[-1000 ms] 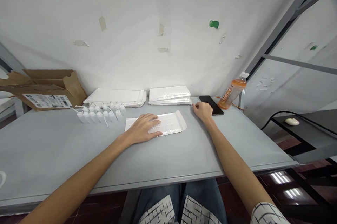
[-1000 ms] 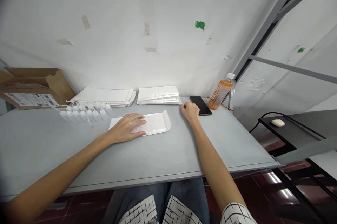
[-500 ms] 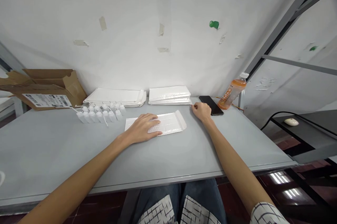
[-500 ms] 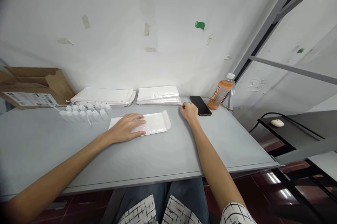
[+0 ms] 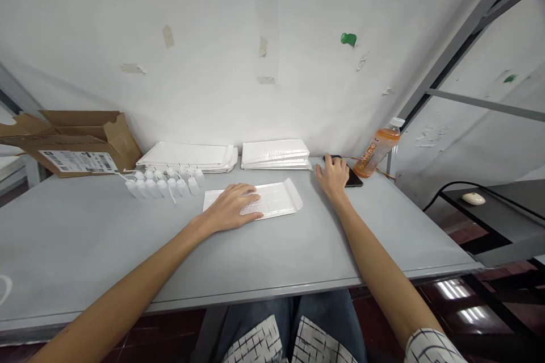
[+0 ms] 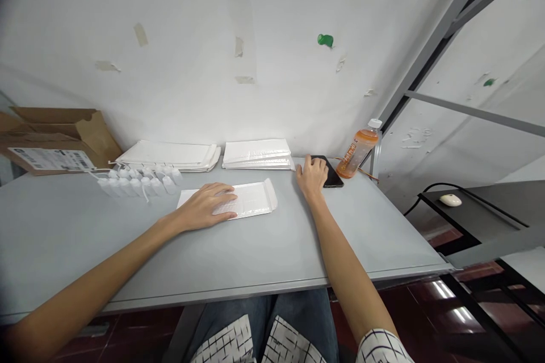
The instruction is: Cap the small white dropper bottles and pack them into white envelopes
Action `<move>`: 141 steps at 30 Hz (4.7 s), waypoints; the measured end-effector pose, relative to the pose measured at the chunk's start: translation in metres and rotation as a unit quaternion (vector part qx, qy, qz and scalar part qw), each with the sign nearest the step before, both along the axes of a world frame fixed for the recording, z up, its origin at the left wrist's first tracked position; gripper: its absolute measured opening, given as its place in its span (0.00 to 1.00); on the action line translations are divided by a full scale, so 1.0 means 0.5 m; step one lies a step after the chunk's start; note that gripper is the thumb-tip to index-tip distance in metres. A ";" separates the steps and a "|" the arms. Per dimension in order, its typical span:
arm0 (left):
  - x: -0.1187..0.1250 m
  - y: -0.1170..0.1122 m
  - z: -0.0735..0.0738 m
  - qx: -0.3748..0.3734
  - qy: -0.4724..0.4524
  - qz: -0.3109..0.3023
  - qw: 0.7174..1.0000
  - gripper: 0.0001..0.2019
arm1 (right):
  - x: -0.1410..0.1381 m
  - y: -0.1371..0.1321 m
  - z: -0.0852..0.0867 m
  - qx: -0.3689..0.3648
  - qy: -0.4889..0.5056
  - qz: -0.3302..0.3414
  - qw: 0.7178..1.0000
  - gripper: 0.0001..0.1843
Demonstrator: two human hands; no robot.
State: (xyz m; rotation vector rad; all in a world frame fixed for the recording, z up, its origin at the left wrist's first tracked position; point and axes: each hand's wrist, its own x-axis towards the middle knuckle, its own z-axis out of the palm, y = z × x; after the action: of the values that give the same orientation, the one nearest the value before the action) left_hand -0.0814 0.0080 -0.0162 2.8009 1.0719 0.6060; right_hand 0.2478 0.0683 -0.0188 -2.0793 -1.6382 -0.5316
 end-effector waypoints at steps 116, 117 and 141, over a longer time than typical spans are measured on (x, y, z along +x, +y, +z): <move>0.102 0.004 -0.013 -0.041 0.035 0.009 0.998 0.23 | -0.060 -0.031 0.058 -0.256 0.536 0.318 0.739 0.21; 0.103 0.003 -0.011 -0.038 0.028 0.008 0.999 0.22 | -0.059 -0.031 0.060 -0.255 0.538 0.317 0.738 0.21; 0.096 0.008 -0.016 0.024 -0.075 0.010 0.997 0.19 | -0.063 -0.041 0.066 -0.312 0.504 0.379 0.711 0.20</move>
State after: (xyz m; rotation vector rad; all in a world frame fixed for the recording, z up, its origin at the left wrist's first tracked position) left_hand -0.0333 0.0122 -0.0240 2.7350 1.0710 0.8389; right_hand 0.2165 0.0478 0.0143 -1.2650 -1.7460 1.3579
